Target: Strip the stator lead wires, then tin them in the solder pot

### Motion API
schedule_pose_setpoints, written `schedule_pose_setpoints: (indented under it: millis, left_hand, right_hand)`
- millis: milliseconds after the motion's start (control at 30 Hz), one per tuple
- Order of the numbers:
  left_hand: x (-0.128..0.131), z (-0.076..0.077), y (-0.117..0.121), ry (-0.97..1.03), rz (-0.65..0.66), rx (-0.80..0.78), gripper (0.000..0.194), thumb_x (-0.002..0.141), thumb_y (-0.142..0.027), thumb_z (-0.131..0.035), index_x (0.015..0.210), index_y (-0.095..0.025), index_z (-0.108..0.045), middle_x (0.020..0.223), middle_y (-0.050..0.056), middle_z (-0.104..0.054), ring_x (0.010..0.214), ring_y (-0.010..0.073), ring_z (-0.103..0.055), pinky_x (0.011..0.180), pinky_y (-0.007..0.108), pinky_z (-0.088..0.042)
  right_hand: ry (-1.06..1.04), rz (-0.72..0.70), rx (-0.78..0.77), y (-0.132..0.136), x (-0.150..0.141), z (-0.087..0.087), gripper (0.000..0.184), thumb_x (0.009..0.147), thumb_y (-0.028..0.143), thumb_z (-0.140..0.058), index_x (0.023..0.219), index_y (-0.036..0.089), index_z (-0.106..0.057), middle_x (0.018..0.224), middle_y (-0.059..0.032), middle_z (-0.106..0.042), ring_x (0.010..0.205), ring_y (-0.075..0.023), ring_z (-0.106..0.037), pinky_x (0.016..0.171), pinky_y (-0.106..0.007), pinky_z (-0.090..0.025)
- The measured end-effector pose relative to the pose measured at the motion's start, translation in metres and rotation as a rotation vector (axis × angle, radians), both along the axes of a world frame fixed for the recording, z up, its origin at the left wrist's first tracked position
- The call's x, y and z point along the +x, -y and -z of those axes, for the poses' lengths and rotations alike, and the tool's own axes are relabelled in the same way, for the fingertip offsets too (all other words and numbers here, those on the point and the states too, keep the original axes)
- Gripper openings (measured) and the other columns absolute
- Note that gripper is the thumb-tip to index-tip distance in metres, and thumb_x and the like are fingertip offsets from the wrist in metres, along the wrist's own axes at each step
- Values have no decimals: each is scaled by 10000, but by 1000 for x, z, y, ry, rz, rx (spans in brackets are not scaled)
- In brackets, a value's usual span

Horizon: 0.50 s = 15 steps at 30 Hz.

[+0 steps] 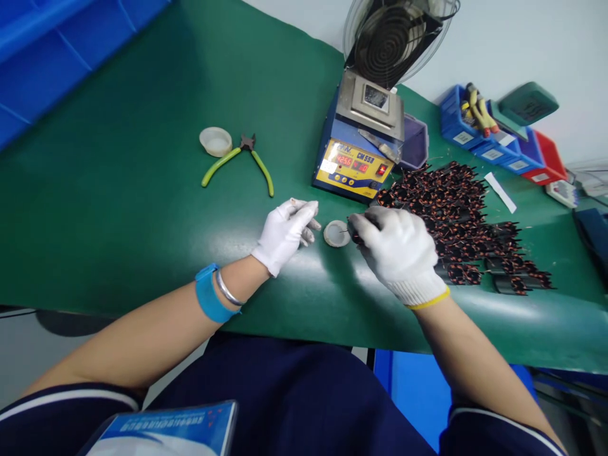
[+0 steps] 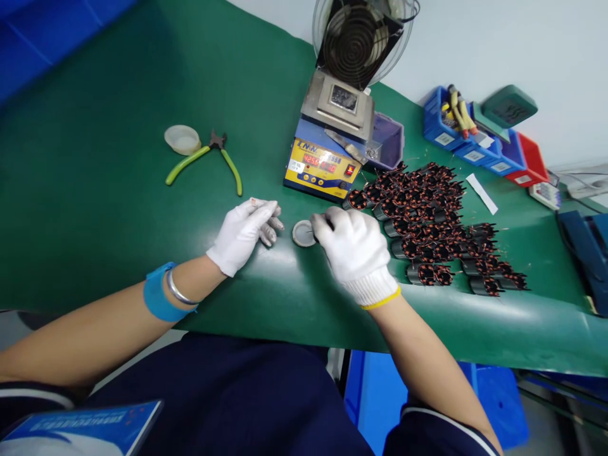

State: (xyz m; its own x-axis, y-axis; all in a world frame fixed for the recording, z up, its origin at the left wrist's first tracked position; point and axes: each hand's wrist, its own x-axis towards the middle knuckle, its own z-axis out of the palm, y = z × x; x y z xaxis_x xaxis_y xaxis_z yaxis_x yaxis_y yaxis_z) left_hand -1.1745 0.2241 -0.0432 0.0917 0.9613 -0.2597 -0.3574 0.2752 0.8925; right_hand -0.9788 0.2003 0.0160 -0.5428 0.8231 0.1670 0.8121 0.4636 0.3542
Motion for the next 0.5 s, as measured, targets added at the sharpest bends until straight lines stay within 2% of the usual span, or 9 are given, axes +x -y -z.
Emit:
schedule_pose_setpoints:
  millis: [167, 300, 400, 500]
  left_hand:
    - [0, -1, 0, -9, 9, 12, 301, 807, -432, -691, 805, -157, -568, 612, -11, -630, 419, 74, -552, 391, 177, -390]
    - [1, -1, 1, -13, 15, 16, 314, 794, -439, -702, 805, -161, -558, 614, -14, -628, 423, 78, -549, 401, 185, -396]
    - [3, 0, 1, -4, 9, 35, 308, 787, -433, -696, 810, -161, -554, 617, -16, -626, 429, 75, -538, 413, 187, -404]
    - [5, 1, 0, -5, 10, 42, 319, 763, -444, -694, 819, -160, -559, 628, -17, -626, 444, 76, -540, 426, 191, -412]
  right_hand:
    - [154, -72, 2, -10, -18, 3, 256, 937, 132, -452, 1000, 227, -681, 953, -81, -695, 678, -199, -514, 575, -353, -376]
    - [116, -57, -52, -7, -16, 3, 276, 929, 114, -463, 1031, 233, -691, 992, -85, -693, 701, -205, -521, 608, -359, -389]
    - [55, -15, -10, -14, -9, -13, 274, 941, 170, -505, 1130, 252, -686, 1082, -86, -695, 803, -208, -571, 674, -362, -418]
    - [29, 97, 140, -47, -3, -47, 354, 996, 270, -416, 1269, 223, -636, 1236, -101, -641, 1026, -262, -585, 777, -402, -425]
